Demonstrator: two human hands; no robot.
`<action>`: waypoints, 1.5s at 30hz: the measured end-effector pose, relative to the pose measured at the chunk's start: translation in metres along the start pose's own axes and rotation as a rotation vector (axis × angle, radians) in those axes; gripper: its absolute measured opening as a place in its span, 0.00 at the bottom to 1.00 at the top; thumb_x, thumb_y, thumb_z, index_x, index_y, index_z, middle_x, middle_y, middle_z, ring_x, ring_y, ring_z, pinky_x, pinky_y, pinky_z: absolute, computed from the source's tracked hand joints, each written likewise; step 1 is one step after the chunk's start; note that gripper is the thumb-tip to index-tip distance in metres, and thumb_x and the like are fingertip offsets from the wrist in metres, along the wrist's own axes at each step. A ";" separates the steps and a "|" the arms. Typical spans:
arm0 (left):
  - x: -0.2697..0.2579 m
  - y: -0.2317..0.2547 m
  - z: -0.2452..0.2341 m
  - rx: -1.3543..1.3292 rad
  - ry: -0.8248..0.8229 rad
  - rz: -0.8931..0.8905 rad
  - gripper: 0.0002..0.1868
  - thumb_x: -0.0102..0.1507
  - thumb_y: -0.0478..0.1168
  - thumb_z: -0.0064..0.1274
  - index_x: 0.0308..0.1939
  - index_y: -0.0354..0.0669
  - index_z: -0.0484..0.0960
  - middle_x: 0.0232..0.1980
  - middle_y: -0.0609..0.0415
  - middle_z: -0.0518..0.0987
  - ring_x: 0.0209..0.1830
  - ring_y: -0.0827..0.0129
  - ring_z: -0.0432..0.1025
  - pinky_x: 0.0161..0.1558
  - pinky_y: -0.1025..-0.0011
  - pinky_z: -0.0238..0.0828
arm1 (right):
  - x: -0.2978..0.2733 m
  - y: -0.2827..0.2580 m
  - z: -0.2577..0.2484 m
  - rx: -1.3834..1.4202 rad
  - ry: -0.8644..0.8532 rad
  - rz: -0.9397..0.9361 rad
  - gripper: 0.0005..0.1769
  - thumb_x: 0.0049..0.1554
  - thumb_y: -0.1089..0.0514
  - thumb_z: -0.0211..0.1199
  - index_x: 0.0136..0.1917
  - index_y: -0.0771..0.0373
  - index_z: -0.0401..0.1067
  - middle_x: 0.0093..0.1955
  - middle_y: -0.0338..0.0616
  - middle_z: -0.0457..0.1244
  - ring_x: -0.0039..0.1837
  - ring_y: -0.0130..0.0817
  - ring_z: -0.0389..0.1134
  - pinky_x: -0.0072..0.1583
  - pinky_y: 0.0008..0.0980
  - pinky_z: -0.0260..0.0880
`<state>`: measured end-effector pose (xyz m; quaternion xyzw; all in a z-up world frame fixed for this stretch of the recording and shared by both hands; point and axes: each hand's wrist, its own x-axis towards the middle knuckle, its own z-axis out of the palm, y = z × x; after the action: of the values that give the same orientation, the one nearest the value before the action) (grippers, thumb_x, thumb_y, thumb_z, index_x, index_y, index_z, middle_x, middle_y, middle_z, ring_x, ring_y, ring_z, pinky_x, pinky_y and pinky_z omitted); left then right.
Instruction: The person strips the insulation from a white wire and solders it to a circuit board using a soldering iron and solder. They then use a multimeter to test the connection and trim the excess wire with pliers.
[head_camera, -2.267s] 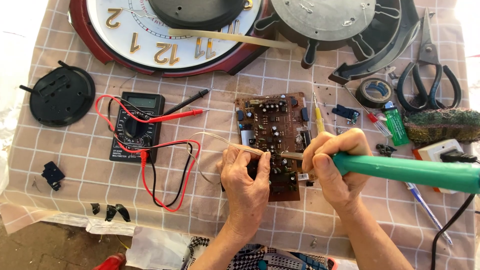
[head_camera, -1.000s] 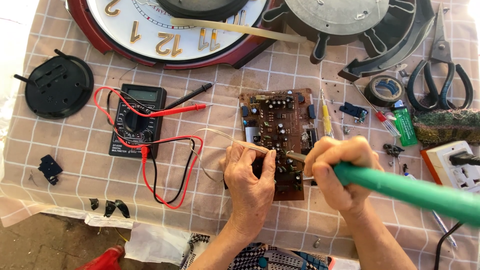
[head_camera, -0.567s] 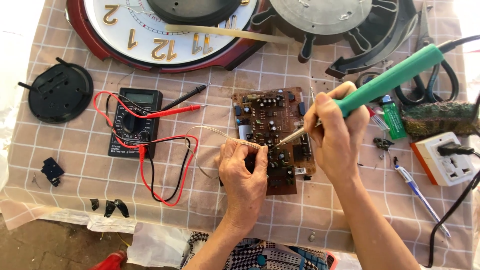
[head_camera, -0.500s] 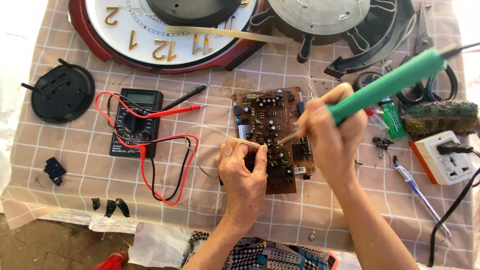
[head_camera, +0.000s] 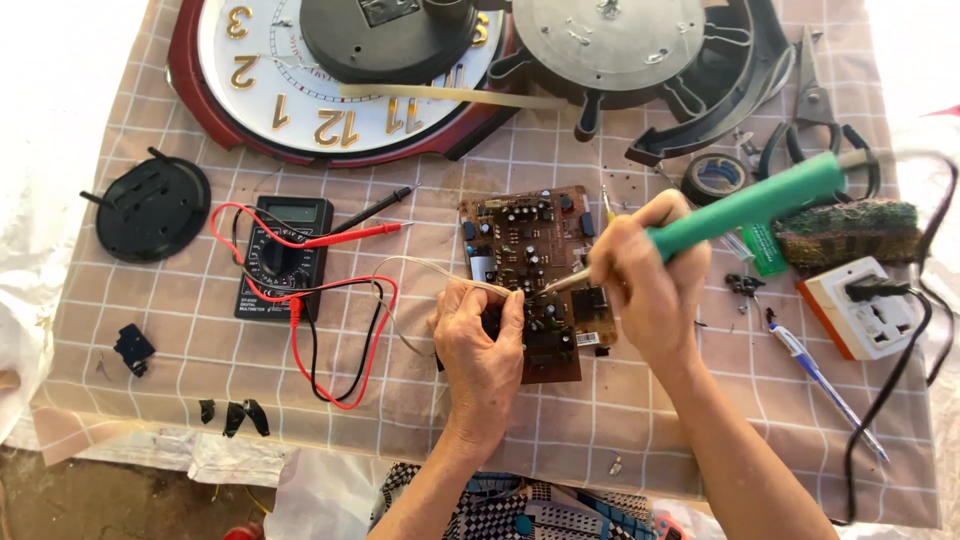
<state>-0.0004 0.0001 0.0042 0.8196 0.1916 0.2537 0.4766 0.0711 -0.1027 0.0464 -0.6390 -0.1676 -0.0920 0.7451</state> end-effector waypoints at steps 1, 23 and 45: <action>0.000 0.000 0.001 -0.002 -0.004 0.004 0.09 0.52 0.38 0.54 0.18 0.45 0.72 0.24 0.57 0.67 0.28 0.69 0.65 0.36 0.74 0.53 | -0.005 0.004 -0.004 -0.002 0.005 -0.003 0.13 0.53 0.53 0.49 0.32 0.62 0.54 0.17 0.42 0.52 0.17 0.21 0.47 0.21 0.16 0.42; 0.000 -0.003 0.003 0.150 -0.050 0.025 0.07 0.54 0.39 0.50 0.22 0.44 0.71 0.28 0.60 0.69 0.31 0.69 0.62 0.39 0.70 0.54 | -0.007 0.004 -0.008 0.092 -0.037 0.008 0.12 0.54 0.53 0.47 0.36 0.58 0.49 0.23 0.46 0.52 0.20 0.22 0.43 0.26 0.16 0.38; 0.000 -0.004 0.003 0.167 -0.050 0.017 0.07 0.54 0.40 0.50 0.23 0.45 0.72 0.28 0.61 0.69 0.31 0.70 0.62 0.36 0.70 0.53 | -0.007 0.008 -0.007 0.116 -0.085 -0.030 0.10 0.55 0.55 0.48 0.36 0.57 0.51 0.23 0.42 0.53 0.21 0.21 0.43 0.26 0.16 0.39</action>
<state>0.0012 -0.0001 -0.0005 0.8641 0.1932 0.2204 0.4091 0.0682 -0.1091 0.0349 -0.5954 -0.2138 -0.0663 0.7716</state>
